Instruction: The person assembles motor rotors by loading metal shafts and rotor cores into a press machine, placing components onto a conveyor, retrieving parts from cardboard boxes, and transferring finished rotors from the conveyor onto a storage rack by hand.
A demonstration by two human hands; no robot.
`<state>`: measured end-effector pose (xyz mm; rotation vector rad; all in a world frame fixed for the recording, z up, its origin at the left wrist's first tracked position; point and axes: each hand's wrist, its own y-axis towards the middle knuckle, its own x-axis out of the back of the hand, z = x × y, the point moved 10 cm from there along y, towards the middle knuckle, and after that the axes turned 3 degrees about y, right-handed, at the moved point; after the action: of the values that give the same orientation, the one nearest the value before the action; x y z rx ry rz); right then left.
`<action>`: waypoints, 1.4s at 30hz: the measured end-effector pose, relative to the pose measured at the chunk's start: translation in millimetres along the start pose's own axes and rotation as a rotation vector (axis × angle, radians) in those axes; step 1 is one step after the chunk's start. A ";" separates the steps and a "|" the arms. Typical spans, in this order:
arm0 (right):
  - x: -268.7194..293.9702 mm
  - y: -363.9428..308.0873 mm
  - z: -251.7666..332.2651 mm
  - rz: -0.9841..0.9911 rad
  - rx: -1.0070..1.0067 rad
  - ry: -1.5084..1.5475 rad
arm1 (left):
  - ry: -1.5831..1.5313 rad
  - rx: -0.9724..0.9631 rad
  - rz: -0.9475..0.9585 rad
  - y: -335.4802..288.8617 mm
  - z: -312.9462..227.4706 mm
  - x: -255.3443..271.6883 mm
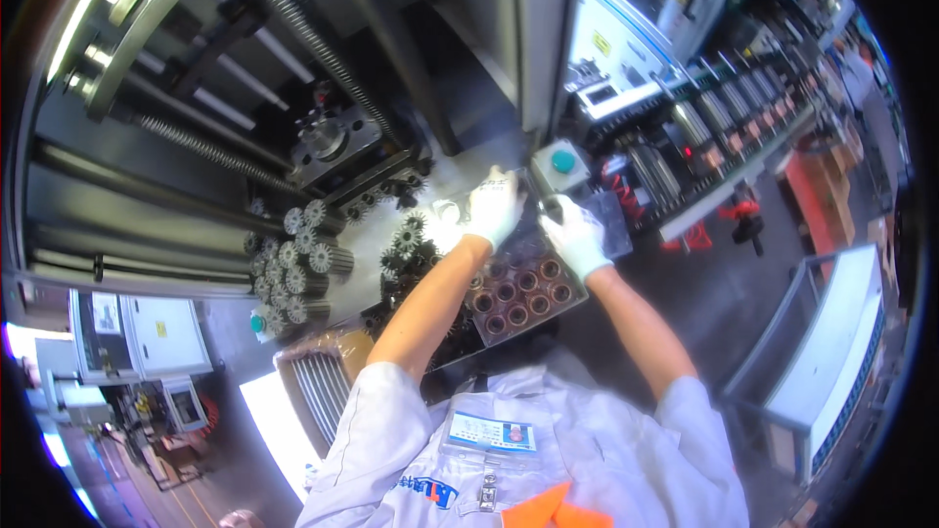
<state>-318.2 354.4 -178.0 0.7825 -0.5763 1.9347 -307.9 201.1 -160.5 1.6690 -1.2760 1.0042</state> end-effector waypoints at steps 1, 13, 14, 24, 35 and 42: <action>-2.6 1.8 -3.3 0.011 -0.026 0.060 | -0.029 -0.013 -0.003 -2.4 -6.6 1.1; 98.4 -162.4 -104.0 -0.043 -0.180 0.669 | -1.154 0.264 -0.080 -87.4 -1.2 135.6; 96.2 -189.9 -137.2 -0.103 -0.296 0.770 | -1.210 0.263 -0.052 -101.7 5.2 132.7; -28.9 -188.0 -340.1 -0.374 -0.660 0.508 | -1.231 0.529 0.167 -177.2 -24.6 49.4; -120.4 -42.7 -420.1 -0.262 -0.686 -0.059 | -1.082 0.831 0.254 -234.4 -16.5 4.9; -145.1 -20.2 -343.4 0.246 -0.636 -0.059 | -0.985 0.799 0.185 -244.2 -5.3 16.8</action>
<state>-345.8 508.0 -517.2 0.3693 -1.2907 1.7821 -67.2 244.3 -172.8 2.9295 -1.7790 0.8526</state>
